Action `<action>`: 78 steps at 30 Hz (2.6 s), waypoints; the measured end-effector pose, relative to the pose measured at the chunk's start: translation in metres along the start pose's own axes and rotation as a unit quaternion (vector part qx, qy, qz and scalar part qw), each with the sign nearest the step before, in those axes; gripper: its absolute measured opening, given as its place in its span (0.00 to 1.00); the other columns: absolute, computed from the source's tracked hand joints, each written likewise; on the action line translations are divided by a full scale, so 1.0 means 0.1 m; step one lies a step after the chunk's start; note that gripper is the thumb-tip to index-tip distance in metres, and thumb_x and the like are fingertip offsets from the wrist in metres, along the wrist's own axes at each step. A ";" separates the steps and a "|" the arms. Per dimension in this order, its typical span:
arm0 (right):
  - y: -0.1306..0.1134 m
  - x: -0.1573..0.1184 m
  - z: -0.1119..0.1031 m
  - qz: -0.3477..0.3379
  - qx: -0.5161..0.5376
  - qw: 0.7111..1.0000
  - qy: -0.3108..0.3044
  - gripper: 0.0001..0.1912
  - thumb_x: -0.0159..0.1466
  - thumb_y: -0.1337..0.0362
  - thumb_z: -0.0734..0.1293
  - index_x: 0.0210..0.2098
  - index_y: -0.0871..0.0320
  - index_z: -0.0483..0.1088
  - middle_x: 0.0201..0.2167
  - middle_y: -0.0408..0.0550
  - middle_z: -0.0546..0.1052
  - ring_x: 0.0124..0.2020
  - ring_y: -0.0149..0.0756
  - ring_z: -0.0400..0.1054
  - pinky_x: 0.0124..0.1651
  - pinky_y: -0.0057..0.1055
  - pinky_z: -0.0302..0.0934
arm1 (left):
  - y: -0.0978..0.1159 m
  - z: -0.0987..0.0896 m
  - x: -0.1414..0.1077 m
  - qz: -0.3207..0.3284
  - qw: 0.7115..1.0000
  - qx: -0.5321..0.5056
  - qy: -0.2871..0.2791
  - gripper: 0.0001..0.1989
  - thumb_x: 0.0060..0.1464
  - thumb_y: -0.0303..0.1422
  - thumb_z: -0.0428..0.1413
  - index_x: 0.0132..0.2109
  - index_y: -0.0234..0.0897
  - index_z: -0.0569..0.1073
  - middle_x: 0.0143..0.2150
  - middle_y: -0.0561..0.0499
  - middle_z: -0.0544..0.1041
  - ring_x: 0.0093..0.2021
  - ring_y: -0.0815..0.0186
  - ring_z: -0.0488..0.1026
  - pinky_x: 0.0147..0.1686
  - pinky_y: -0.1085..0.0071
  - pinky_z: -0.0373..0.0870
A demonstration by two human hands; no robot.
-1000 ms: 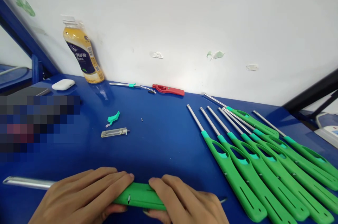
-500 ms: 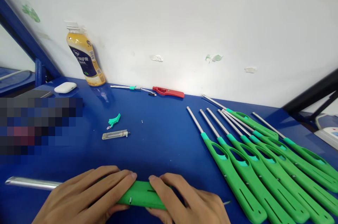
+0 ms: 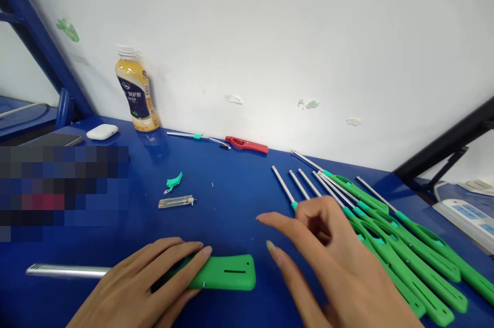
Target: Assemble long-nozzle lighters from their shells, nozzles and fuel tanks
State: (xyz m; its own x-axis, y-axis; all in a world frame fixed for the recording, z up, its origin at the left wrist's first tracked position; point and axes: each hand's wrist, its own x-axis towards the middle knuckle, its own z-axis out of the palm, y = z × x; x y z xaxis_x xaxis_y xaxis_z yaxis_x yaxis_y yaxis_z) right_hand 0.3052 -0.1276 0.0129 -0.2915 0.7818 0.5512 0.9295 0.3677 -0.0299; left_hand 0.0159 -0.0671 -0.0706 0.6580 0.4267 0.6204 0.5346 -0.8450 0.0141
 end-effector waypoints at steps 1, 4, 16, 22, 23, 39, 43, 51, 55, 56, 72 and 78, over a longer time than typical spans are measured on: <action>0.03 0.12 0.03 -0.020 0.015 0.999 -0.025 0.15 0.77 0.58 0.62 0.59 0.49 0.73 0.43 0.48 0.68 0.35 0.32 0.72 0.35 0.27 0.69 | 0.01 0.01 0.01 -0.002 1.000 -0.003 0.005 0.16 0.77 0.33 0.46 0.64 0.42 0.73 0.55 0.55 0.84 0.52 0.60 0.83 0.47 0.62 0.83; 0.12 0.50 0.26 -0.064 0.017 0.988 -0.140 0.13 0.79 0.59 0.59 0.54 0.49 0.75 0.47 0.48 0.72 0.27 0.28 0.69 0.33 0.31 0.67 | 0.01 0.04 0.03 -0.006 1.000 -0.010 0.022 0.16 0.77 0.32 0.46 0.62 0.40 0.74 0.54 0.53 0.84 0.50 0.59 0.83 0.47 0.61 0.84; 0.02 1.28 1.05 -0.094 -0.096 0.952 -0.275 0.16 0.74 0.53 0.68 0.51 0.60 0.74 0.44 0.47 0.79 0.39 0.34 0.76 0.43 0.37 0.74 | -0.07 0.14 -0.06 0.017 0.998 0.019 -0.049 0.18 0.78 0.37 0.43 0.64 0.44 0.73 0.55 0.55 0.84 0.51 0.59 0.84 0.48 0.60 0.84; 0.02 1.37 1.20 -0.131 -0.086 0.934 -0.321 0.18 0.74 0.54 0.69 0.57 0.59 0.72 0.51 0.50 0.78 0.46 0.39 0.77 0.48 0.42 0.75 | -0.06 0.17 -0.06 0.007 0.998 0.017 -0.058 0.18 0.78 0.38 0.43 0.64 0.44 0.72 0.55 0.54 0.84 0.52 0.59 0.83 0.48 0.59 0.83; 0.02 1.38 1.18 -0.134 -0.083 0.933 -0.325 0.18 0.74 0.54 0.69 0.57 0.59 0.72 0.51 0.50 0.78 0.46 0.39 0.77 0.48 0.42 0.75 | -0.06 0.17 -0.05 0.005 0.998 0.016 -0.056 0.18 0.78 0.39 0.43 0.64 0.44 0.72 0.55 0.54 0.84 0.51 0.59 0.83 0.48 0.60 0.83; 0.12 0.95 0.19 -0.072 0.138 0.867 -0.472 0.17 0.75 0.63 0.59 0.27 0.55 0.58 0.24 0.37 0.67 0.25 0.29 0.57 0.32 0.31 0.49 | -0.09 0.10 -0.05 -0.042 0.998 -0.010 -0.044 0.18 0.74 0.32 0.49 0.66 0.44 0.71 0.56 0.51 0.81 0.52 0.57 0.80 0.49 0.59 0.80; 0.15 0.86 0.26 -0.051 0.181 0.866 -0.464 0.17 0.75 0.64 0.59 0.28 0.55 0.57 0.26 0.37 0.66 0.27 0.29 0.56 0.34 0.32 0.48 | -0.11 0.10 -0.03 -0.021 0.999 0.008 -0.040 0.19 0.73 0.31 0.50 0.67 0.43 0.70 0.56 0.49 0.81 0.52 0.56 0.80 0.49 0.58 0.81; 0.11 0.84 0.29 -0.042 0.187 0.868 -0.458 0.17 0.74 0.66 0.60 0.27 0.55 0.57 0.26 0.37 0.67 0.26 0.29 0.55 0.34 0.32 0.49 | -0.09 0.09 0.01 -0.034 0.999 -0.006 -0.039 0.19 0.73 0.31 0.49 0.66 0.43 0.71 0.57 0.49 0.81 0.53 0.57 0.80 0.51 0.60 0.79; 0.08 0.78 0.29 -0.043 0.167 0.878 -0.447 0.17 0.75 0.64 0.60 0.28 0.54 0.58 0.28 0.38 0.70 0.28 0.30 0.60 0.34 0.33 0.51 | -0.09 0.08 0.01 -0.035 0.998 -0.011 -0.049 0.19 0.73 0.31 0.49 0.67 0.42 0.70 0.57 0.49 0.81 0.54 0.56 0.80 0.51 0.59 0.80; 0.08 0.76 0.28 -0.040 0.158 0.880 -0.447 0.17 0.76 0.63 0.60 0.29 0.54 0.59 0.29 0.38 0.71 0.28 0.30 0.61 0.35 0.33 0.52 | -0.09 0.08 0.01 -0.035 0.998 -0.013 -0.049 0.19 0.74 0.31 0.49 0.67 0.42 0.69 0.56 0.49 0.81 0.54 0.56 0.80 0.51 0.59 0.80; 0.15 0.64 0.17 0.017 0.152 0.893 -0.423 0.21 0.80 0.49 0.53 0.39 0.50 0.69 0.39 0.41 0.78 0.42 0.38 0.74 0.49 0.38 0.64 | -0.08 0.07 0.01 -0.042 0.998 -0.021 -0.045 0.18 0.74 0.32 0.48 0.67 0.43 0.70 0.57 0.49 0.81 0.54 0.56 0.79 0.52 0.58 0.78; 0.26 0.62 -0.02 0.068 0.186 0.936 -0.292 0.24 0.77 0.47 0.61 0.71 0.29 0.61 0.62 0.38 0.78 0.59 0.43 0.74 0.59 0.43 0.70 | -0.08 0.06 0.01 -0.045 0.998 -0.023 -0.046 0.19 0.74 0.32 0.49 0.67 0.43 0.70 0.57 0.48 0.81 0.55 0.56 0.79 0.53 0.58 0.78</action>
State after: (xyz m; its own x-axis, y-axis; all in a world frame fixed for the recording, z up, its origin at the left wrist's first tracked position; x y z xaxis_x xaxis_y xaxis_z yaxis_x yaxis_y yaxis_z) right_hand 0.3113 -0.0701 0.0478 -0.3514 0.9359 -0.0250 0.8553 0.3101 -0.4151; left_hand 0.0160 -0.0580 -0.0750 0.6557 0.5273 0.5404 0.5705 -0.8148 0.1029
